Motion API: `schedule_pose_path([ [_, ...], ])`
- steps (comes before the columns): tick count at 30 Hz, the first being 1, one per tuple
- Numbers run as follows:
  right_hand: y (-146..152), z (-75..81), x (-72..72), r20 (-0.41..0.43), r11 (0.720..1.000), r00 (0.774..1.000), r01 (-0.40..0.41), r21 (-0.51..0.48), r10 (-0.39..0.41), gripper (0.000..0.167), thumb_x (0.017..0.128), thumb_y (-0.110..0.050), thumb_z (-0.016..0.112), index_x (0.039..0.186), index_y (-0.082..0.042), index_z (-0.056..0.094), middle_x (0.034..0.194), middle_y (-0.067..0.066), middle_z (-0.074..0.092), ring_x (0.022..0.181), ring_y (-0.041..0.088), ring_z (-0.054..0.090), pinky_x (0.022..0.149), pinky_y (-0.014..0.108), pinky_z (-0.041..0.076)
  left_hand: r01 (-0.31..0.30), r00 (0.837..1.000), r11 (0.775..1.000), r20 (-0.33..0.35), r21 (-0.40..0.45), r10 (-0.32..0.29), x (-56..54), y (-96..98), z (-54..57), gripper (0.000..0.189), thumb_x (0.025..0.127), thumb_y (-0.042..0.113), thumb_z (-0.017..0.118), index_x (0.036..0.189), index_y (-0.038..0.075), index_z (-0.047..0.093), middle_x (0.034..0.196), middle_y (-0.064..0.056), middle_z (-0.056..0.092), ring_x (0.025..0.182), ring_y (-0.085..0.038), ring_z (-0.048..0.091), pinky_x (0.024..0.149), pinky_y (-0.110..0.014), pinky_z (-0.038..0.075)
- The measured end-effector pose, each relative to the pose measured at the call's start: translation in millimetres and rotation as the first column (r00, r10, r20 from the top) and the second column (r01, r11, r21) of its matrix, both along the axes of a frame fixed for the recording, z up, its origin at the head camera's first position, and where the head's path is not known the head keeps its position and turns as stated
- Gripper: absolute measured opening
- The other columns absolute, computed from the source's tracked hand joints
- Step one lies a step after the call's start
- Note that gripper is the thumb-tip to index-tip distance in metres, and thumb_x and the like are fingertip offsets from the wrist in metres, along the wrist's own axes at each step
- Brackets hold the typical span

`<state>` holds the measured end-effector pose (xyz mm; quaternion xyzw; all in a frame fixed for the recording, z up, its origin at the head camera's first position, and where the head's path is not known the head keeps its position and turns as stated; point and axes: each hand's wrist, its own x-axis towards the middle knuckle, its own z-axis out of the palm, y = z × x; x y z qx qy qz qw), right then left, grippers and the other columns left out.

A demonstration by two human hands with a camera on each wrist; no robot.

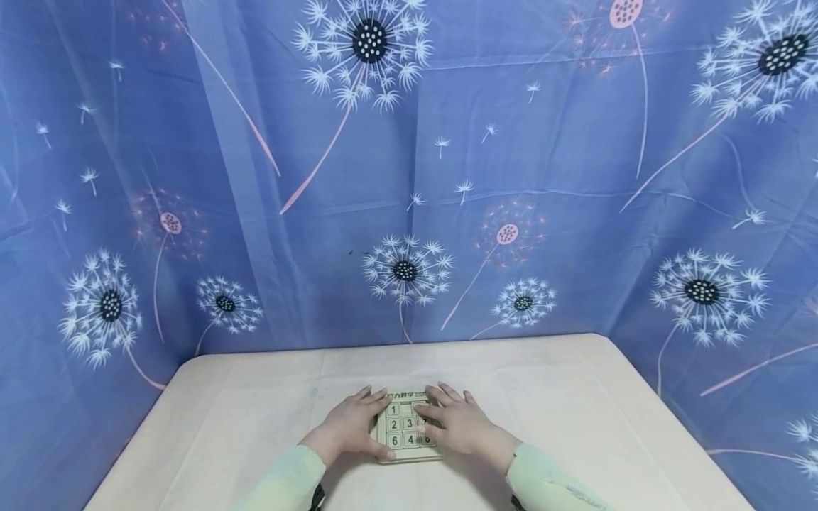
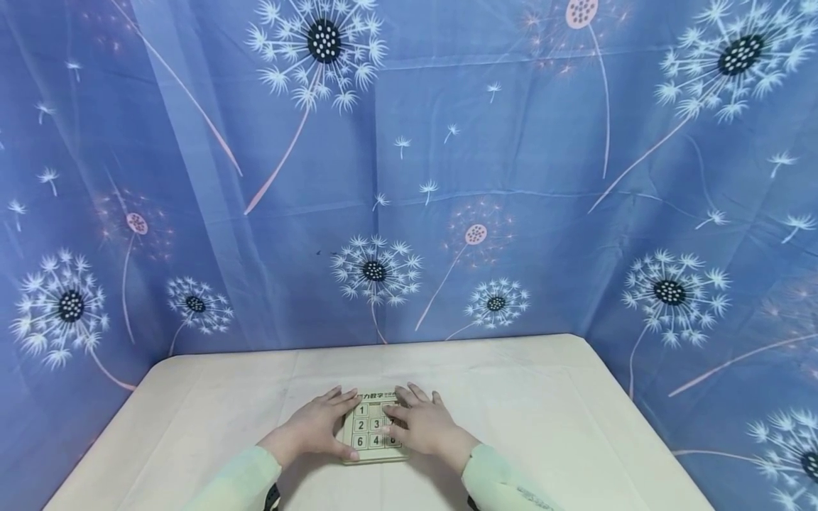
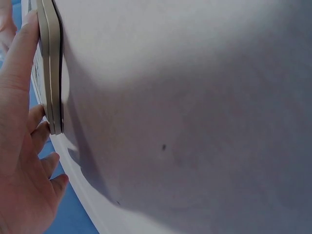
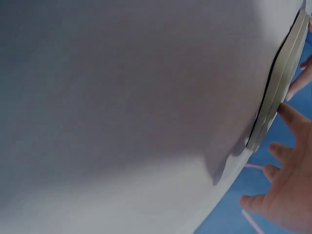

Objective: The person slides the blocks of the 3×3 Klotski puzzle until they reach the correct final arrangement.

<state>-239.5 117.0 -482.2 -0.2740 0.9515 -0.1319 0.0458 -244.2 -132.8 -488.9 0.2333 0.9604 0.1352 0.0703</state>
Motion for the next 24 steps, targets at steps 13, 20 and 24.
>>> schedule_pose_path([
  [13,8,5.0,12.2,0.004,0.997,0.997,-0.071,0.007,0.071,0.053,0.102,-0.054,0.052,0.145,-0.025,0.059,0.164,0.014,0.041,0.154,0.044,0.033,0.118,0.078,0.029,0.003,1.0,1.0,-0.008,0.012,-0.003,1.9,-1.1,1.0,0.103,0.068,0.061,0.088,0.15,0.009,0.052,0.161,-0.008,0.047,0.151,-0.042,0.038,0.122,-0.061,0.039],
  [20,0,-0.3,18.5,-0.007,0.995,0.996,-0.091,0.033,0.091,0.052,0.099,-0.058,0.053,0.143,-0.03,0.061,0.163,0.011,0.043,0.152,0.042,0.037,0.117,0.077,0.032,0.005,1.0,1.0,-0.02,0.004,-0.005,1.7,-0.6,1.7,0.104,0.068,0.062,0.087,0.149,0.009,0.052,0.161,-0.008,0.048,0.151,-0.042,0.039,0.122,-0.061,0.039],
  [24,-3,-3.1,9.6,-0.032,0.998,0.997,-0.062,0.027,0.063,0.051,0.101,-0.056,0.053,0.142,-0.027,0.062,0.161,0.013,0.046,0.15,0.042,0.04,0.114,0.079,0.034,0.012,1.0,1.0,-0.017,0.003,-0.012,1.6,0.6,2.0,0.103,0.069,0.062,0.087,0.149,0.009,0.052,0.161,-0.008,0.048,0.151,-0.042,0.04,0.122,-0.061,0.039],
])
